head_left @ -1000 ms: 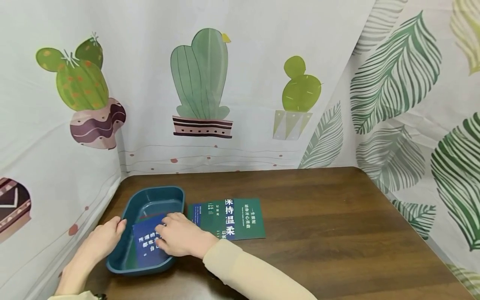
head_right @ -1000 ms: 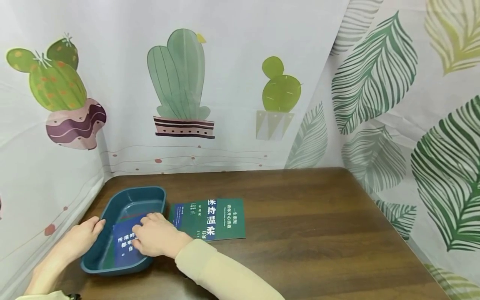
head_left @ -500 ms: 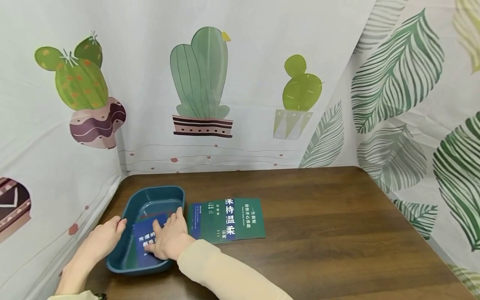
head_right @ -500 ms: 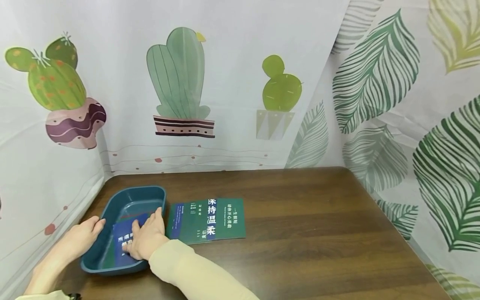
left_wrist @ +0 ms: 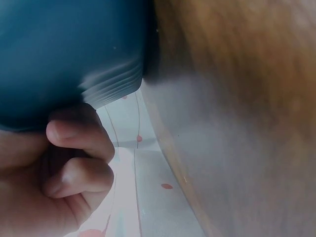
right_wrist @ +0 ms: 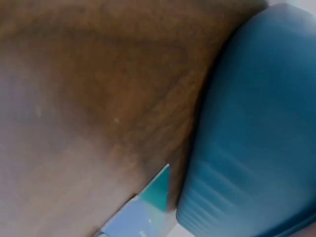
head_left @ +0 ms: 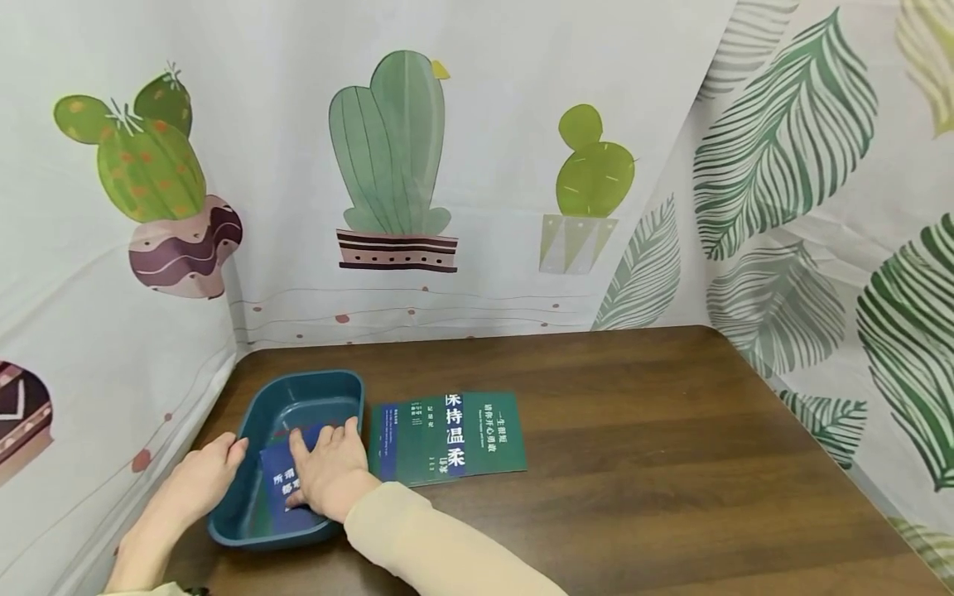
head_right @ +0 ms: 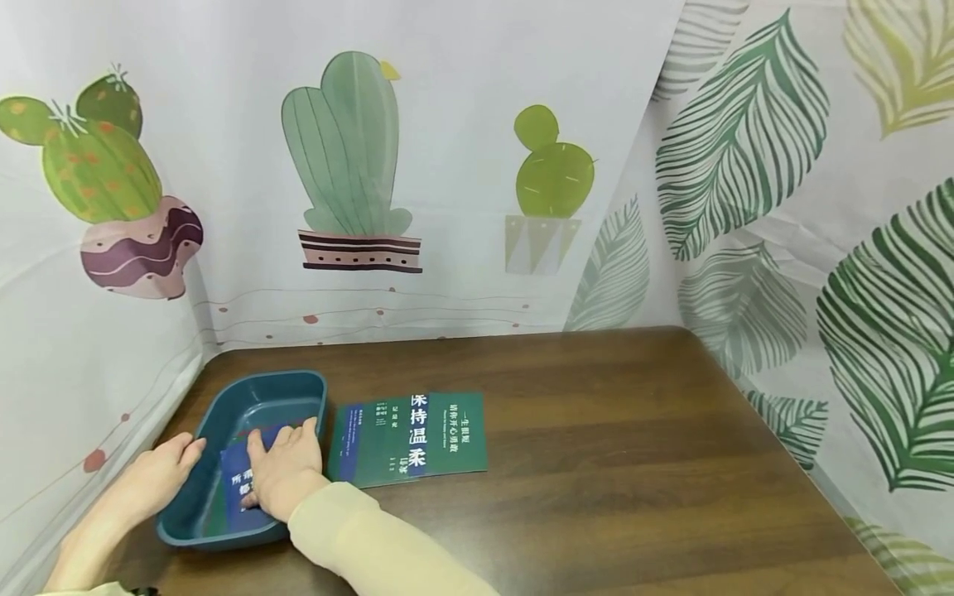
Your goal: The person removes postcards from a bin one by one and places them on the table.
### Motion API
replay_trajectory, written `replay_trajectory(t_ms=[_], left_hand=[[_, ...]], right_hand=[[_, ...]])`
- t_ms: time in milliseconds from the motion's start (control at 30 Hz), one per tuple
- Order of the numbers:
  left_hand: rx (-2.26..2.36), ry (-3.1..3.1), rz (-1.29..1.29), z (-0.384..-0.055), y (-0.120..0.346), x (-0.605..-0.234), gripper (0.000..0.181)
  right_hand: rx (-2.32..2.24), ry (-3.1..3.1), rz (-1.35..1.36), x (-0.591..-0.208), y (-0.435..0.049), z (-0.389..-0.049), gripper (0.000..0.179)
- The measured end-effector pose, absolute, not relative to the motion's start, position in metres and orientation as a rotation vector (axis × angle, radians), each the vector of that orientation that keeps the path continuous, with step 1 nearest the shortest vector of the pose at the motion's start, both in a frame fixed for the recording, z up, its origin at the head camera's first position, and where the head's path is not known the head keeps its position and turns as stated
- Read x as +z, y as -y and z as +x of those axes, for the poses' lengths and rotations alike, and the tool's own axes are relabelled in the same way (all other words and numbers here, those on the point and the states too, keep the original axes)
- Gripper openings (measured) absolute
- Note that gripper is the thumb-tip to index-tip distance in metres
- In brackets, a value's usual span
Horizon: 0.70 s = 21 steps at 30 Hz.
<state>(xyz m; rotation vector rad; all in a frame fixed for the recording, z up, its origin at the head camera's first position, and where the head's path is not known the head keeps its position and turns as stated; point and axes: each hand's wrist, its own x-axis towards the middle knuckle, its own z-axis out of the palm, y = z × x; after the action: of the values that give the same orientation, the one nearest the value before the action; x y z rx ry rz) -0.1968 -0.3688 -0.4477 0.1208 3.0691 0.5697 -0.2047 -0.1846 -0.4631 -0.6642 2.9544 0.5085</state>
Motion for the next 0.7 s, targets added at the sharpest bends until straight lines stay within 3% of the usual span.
replay_trajectory(t_ms=[367,700], left_hand=[[0.535,-3.080,0.108,-0.197,0.371,-0.451,0.040],[0.539,-3.084,0.114,-0.196,0.370,-0.451,0.036]], right_hand=[[-0.064,-3.201,-0.763,-0.459,0.173,-0.203,0.091],[-0.141,-3.348,-0.765,-0.461,0.169,-0.201,0.034]])
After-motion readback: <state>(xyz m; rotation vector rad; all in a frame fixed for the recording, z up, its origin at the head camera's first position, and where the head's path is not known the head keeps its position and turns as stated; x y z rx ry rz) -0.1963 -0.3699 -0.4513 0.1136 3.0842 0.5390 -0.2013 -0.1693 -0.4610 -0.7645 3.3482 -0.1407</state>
